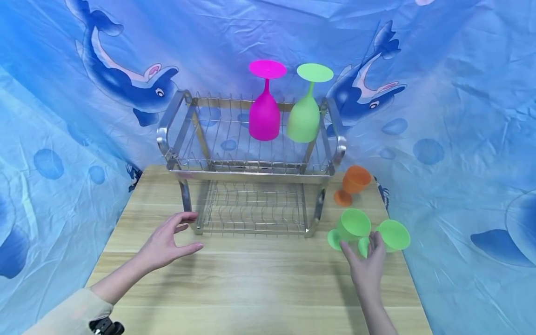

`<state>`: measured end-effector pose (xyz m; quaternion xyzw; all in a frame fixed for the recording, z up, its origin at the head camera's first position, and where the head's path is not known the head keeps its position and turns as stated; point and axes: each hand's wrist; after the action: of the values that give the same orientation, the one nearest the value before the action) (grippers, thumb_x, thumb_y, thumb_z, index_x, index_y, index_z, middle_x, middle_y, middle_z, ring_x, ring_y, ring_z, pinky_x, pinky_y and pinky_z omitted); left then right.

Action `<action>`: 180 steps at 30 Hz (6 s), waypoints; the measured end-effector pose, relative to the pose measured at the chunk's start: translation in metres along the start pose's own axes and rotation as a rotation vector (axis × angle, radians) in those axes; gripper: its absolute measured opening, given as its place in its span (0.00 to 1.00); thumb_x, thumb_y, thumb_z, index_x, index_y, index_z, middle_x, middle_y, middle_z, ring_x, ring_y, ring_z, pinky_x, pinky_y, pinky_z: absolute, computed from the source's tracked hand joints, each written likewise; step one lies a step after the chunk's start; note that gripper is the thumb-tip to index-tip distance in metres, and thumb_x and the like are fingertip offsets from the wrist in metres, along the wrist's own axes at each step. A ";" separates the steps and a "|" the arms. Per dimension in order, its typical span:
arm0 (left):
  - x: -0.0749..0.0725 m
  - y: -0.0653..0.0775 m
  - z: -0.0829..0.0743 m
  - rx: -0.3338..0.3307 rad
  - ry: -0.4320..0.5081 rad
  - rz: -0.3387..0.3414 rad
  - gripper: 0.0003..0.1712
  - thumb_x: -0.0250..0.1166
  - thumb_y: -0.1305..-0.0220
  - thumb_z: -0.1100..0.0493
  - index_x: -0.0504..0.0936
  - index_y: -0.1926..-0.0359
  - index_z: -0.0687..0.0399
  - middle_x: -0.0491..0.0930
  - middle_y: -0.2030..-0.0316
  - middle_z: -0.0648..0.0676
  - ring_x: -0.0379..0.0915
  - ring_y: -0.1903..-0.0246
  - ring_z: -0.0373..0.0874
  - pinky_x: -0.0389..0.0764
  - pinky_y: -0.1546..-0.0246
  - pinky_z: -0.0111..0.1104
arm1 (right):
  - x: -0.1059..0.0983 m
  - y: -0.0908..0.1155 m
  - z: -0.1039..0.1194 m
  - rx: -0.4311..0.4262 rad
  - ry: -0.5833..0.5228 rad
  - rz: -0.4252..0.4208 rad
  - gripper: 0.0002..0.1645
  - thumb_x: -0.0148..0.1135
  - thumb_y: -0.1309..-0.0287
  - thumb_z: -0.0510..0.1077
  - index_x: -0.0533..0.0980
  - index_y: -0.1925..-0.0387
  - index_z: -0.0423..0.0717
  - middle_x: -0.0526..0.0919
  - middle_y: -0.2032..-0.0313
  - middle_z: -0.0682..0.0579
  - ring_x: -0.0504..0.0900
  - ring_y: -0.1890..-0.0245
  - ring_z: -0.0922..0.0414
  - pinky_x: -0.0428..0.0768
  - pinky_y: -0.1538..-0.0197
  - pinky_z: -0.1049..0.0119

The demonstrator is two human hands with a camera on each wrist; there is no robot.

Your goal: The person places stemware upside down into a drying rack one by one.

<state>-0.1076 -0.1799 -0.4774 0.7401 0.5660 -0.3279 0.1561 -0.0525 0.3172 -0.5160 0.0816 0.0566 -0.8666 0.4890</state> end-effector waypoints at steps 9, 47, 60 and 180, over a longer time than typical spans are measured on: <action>0.002 0.002 0.002 -0.008 0.015 -0.008 0.45 0.77 0.55 0.41 0.68 0.38 0.46 0.72 0.43 0.44 0.69 0.43 0.42 0.77 0.43 0.38 | 0.005 -0.005 -0.027 0.080 0.016 0.007 0.63 0.72 0.49 0.41 0.39 0.25 0.48 0.47 0.26 0.42 0.48 0.26 0.52 0.48 0.26 0.70; 0.007 0.009 0.004 -0.007 0.065 -0.032 0.45 0.75 0.55 0.37 0.68 0.39 0.47 0.73 0.44 0.45 0.71 0.44 0.45 0.77 0.43 0.38 | 0.036 -0.036 -0.058 0.097 0.071 -0.080 0.64 0.75 0.53 0.51 0.41 0.26 0.55 0.52 0.28 0.44 0.52 0.27 0.49 0.50 0.25 0.56; 0.005 -0.001 -0.005 0.006 0.014 0.026 0.44 0.75 0.53 0.40 0.68 0.37 0.45 0.72 0.41 0.49 0.71 0.43 0.41 0.76 0.42 0.34 | 0.025 -0.026 -0.043 0.082 0.085 -0.054 0.60 0.77 0.54 0.47 0.48 0.28 0.55 0.58 0.30 0.46 0.57 0.29 0.51 0.54 0.26 0.63; 0.010 -0.057 -0.087 0.296 -0.162 0.122 0.51 0.77 0.63 0.36 0.66 0.36 0.41 0.70 0.43 0.42 0.70 0.47 0.37 0.79 0.50 0.36 | 0.171 0.008 0.123 -0.807 0.641 0.977 0.57 0.76 0.64 0.65 0.63 0.33 0.53 0.74 0.43 0.55 0.74 0.48 0.59 0.79 0.52 0.62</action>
<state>-0.1328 -0.1021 -0.4121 0.7591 0.4511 -0.4562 0.1103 -0.1432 0.1478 -0.4293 0.1612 0.4715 -0.3928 0.7729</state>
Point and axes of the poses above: each hand's wrist, its own y-axis away from the middle knuckle, its own x-axis out of the palm, z = x × y
